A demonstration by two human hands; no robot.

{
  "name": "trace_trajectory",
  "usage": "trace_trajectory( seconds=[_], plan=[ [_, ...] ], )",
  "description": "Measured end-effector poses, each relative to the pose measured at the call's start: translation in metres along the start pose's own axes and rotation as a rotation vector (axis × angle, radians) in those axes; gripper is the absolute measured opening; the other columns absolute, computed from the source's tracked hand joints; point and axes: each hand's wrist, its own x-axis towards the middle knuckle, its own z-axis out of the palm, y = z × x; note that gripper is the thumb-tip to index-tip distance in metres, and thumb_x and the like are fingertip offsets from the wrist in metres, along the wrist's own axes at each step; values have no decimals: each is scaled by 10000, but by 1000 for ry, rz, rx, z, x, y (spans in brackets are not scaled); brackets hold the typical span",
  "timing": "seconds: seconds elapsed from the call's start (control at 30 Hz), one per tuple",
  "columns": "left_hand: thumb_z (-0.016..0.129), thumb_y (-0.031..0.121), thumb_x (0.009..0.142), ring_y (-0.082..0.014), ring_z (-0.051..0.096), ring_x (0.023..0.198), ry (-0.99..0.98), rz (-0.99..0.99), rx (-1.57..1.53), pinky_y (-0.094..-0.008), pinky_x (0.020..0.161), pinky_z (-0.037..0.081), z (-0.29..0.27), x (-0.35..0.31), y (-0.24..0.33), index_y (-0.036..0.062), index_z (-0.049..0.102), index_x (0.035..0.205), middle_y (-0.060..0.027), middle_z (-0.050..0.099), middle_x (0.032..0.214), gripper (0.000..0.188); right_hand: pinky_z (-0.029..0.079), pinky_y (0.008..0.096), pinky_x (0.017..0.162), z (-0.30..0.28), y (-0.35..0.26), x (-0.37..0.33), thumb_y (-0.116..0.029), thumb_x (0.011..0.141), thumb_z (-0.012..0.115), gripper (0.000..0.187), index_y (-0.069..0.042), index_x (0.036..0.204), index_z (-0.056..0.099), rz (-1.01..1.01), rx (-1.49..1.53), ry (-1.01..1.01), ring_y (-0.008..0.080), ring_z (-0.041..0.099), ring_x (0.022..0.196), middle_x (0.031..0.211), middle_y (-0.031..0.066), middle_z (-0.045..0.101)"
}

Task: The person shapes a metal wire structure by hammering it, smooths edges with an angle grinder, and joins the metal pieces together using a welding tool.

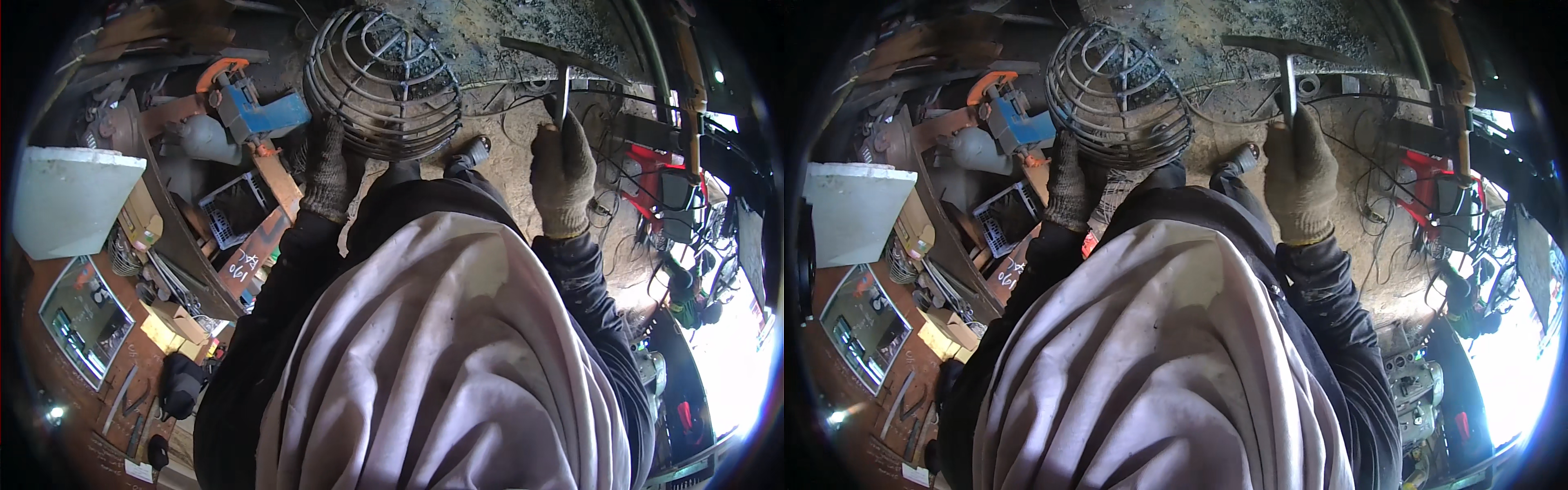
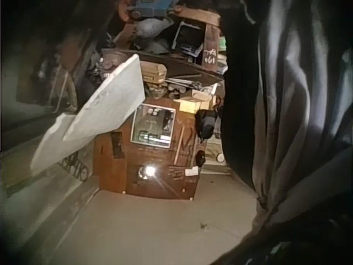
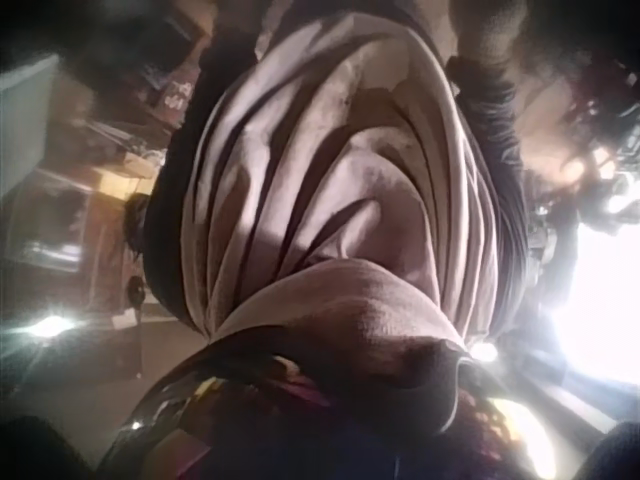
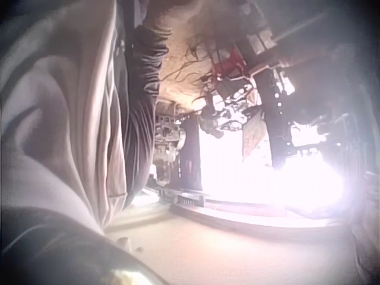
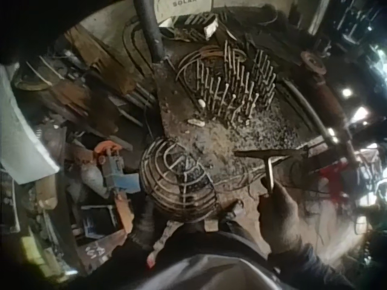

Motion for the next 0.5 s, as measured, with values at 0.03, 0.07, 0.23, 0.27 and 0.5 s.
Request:
trace_trajectory(
  seconds=[0.03, 0.07, 0.23, 0.27, 0.5],
  plan=[
    [480, 262, 1049, -268, 531, 1268, 34, -108, -270, -401, 1094, 411, 7, 1, 4, 38, 482, 1387, -132, 528, 1413, 406, 458, 229, 593, -2, 2, 0, -124, 970, 563, 343, -32, 1298, 611, 96, 21, 14, 56, 537, 659, 760, -4, 605],
    [438, 321, 1069, -259, 515, 1299, 74, -219, -535, -407, 1120, 399, 8, 1, 7, 51, 460, 1425, -115, 507, 1453, 447, 439, 214, 569, -3, 2, -2, -134, 976, 561, 351, -38, 1310, 608, 197, 45, 24, 40, 518, 636, 747, -20, 593],
    [527, 317, 1034, -267, 511, 1310, -6, -226, -568, -435, 1146, 391, -6, 10, -3, 51, 442, 1447, -121, 501, 1462, 498, 401, 195, 505, -7, 17, -7, -194, 1016, 535, 382, -18, 1354, 562, 212, 239, -3, 19, 468, 577, 728, -46, 543],
    [527, 317, 1034, -267, 511, 1310, -9, -231, -560, -435, 1146, 391, -6, 12, -3, 51, 442, 1447, -121, 501, 1462, 498, 394, 191, 491, -7, 15, -6, -209, 1024, 534, 398, -8, 1367, 544, 217, 288, -17, 16, 462, 567, 728, -48, 536],
    [605, 357, 988, -279, 581, 1217, 19, -259, -568, -457, 1069, 473, -16, 20, -17, 67, 469, 1416, -116, 566, 1376, 534, 386, 193, 449, -3, 18, -2, -195, 1026, 530, 403, -6, 1382, 522, 270, 284, -9, 23, 453, 524, 718, -35, 517]
  ],
)
